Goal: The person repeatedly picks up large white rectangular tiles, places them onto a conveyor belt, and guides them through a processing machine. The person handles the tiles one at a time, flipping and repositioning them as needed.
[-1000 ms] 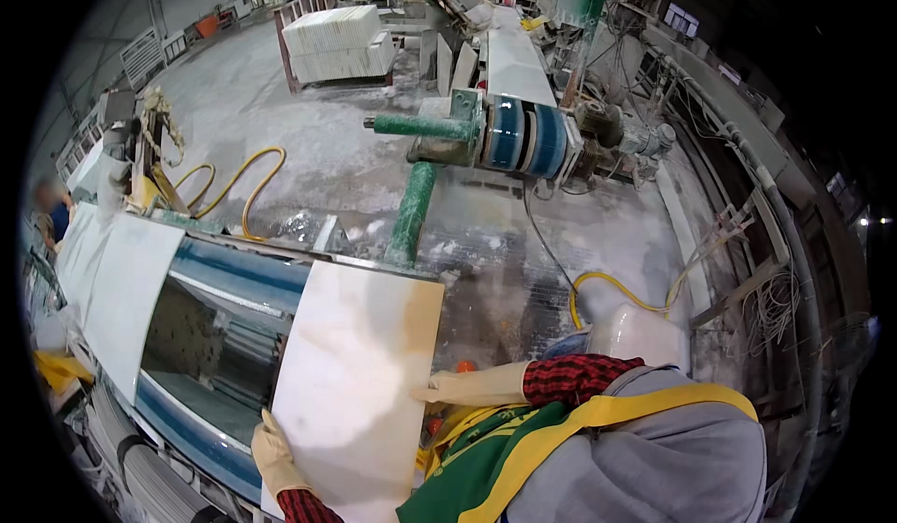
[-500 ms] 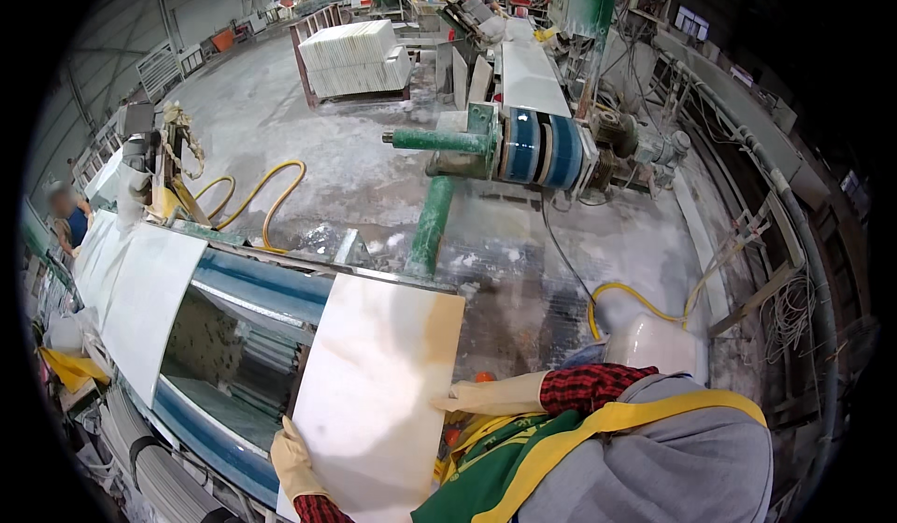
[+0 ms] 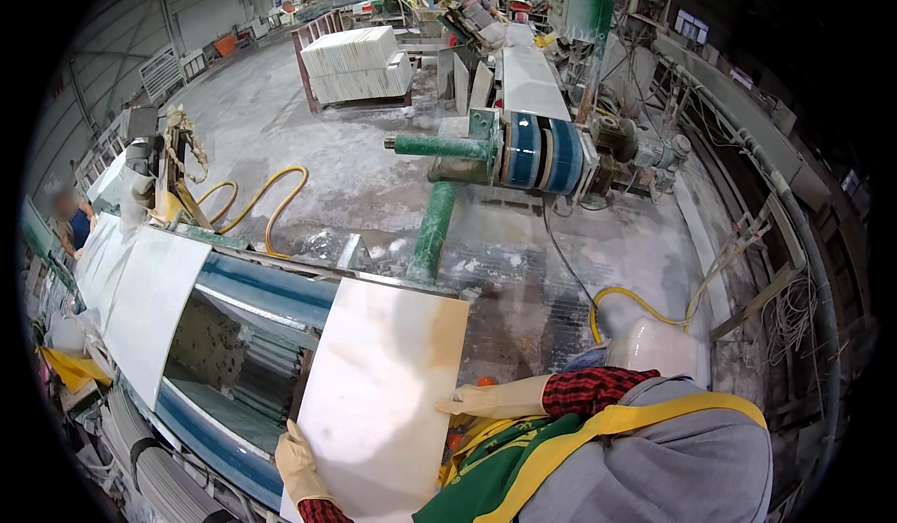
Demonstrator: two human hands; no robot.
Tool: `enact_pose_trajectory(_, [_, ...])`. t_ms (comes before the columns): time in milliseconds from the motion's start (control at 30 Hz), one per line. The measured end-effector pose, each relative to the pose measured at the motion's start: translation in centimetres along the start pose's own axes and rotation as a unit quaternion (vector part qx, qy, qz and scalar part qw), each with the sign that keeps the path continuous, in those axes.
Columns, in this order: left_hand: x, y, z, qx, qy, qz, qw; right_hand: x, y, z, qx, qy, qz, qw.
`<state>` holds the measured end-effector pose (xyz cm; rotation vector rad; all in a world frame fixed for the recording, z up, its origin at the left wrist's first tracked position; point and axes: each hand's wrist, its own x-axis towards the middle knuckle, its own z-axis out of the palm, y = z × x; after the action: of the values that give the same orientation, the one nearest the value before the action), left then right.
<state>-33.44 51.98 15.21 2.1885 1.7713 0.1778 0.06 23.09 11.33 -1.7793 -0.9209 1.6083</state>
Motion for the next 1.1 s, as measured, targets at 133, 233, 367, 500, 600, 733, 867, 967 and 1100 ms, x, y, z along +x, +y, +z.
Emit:
enact_pose_trajectory(133, [-0.5, 0.6, -0.3, -0.012, 0.003, 0.000, 1.000, 0.6, 0.8, 0.2, 0.001, 0.003, 0.004, 1.000])
enact_pose_trajectory(233, [-0.6, 0.5, -0.3, -0.018, 0.008, 0.004, 1.000, 0.2, 0.6, 0.2, 0.023, 0.001, -0.001, 1.000])
enact_pose_trajectory(367, [-0.5, 0.2, 0.2, -0.022, 0.009, 0.005, 1.000, 0.0, 0.7, 0.3, 0.057, -0.004, -0.007, 0.998])
enact_pose_trajectory(500, [-0.1, -0.7, 1.0, -0.026, 0.004, 0.010, 1.000, -0.6, 0.4, 0.3, 0.055, -0.003, -0.001, 0.998])
enact_pose_trajectory(600, [0.0, -0.8, 1.1, -0.012, 0.008, 0.002, 1.000, 0.1, 1.5, 0.4, 0.068, -0.009, 0.000, 0.998])
enact_pose_trajectory(733, [-0.9, 0.3, 0.2, -0.012, 0.002, -0.001, 1.000, -0.8, 0.6, 0.3, 0.063, -0.002, -0.004, 0.998])
enact_pose_trajectory(867, [-1.0, 0.7, 0.1, -0.009, 0.014, 0.003, 1.000, -1.0, 0.8, 0.3, 0.057, 0.008, 0.007, 0.998])
enact_pose_trajectory(967, [-1.3, 1.0, -0.2, -0.017, 0.008, -0.001, 1.000, -1.7, 0.0, 0.0, 0.039, 0.007, 0.010, 0.999])
enact_pose_trajectory(1100, [-1.3, 0.7, 0.1, -0.005, 0.010, 0.000, 1.000, -3.5, -1.8, 0.0, 0.066, 0.007, 0.010, 0.998])
